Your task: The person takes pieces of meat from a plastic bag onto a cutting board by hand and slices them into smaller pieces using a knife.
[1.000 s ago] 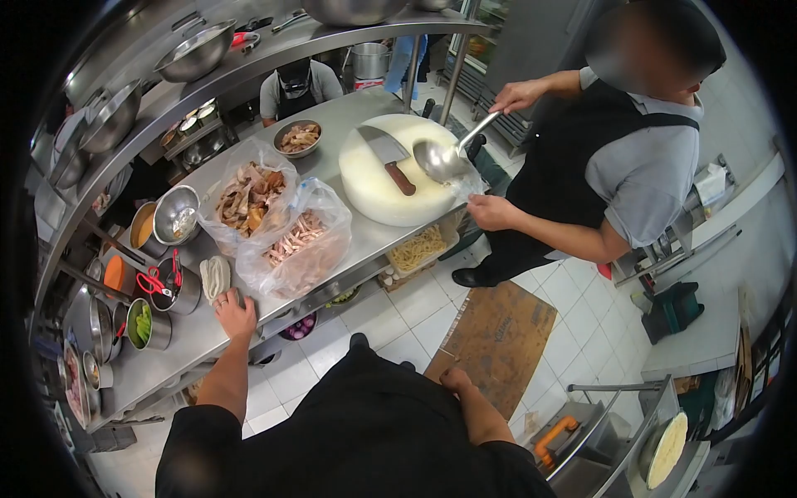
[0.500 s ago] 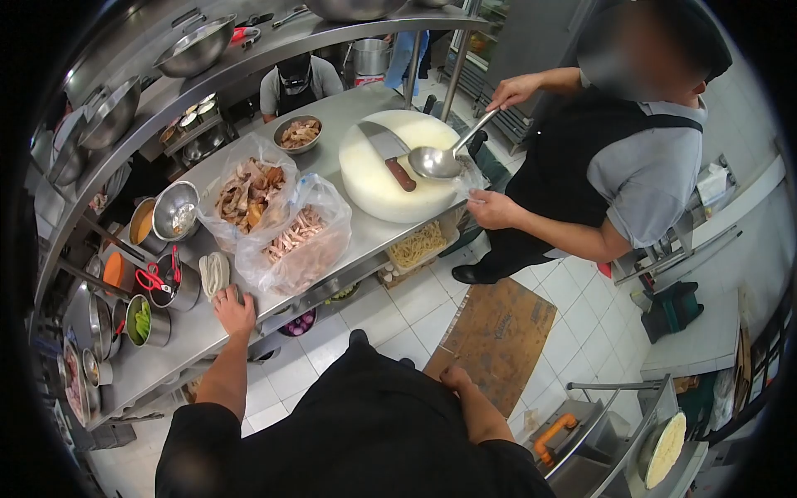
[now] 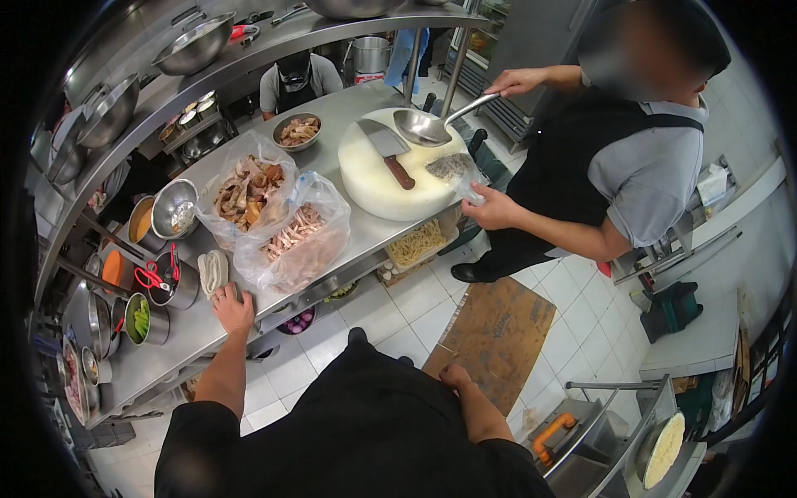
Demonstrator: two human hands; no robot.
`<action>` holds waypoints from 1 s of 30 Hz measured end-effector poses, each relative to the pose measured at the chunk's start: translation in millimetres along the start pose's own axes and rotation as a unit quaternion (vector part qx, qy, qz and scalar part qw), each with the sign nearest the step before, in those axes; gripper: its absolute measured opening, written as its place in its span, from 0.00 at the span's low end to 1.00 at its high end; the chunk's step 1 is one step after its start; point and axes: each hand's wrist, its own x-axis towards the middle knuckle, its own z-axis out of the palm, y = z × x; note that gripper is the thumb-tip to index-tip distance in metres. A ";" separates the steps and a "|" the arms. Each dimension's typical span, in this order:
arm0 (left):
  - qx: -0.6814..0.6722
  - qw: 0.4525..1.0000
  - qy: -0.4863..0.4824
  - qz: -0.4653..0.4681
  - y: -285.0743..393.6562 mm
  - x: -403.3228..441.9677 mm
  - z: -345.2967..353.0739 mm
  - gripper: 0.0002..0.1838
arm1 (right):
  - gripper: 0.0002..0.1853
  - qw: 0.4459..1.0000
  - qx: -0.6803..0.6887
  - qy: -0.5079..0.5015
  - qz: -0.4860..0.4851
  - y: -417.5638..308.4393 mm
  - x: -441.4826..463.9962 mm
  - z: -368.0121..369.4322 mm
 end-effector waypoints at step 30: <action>-0.007 1.000 0.003 0.001 0.1 -0.1 0.1 0.23 | 0.21 1.000 0.004 -0.003 0.002 -5.7 -2.6 -9.3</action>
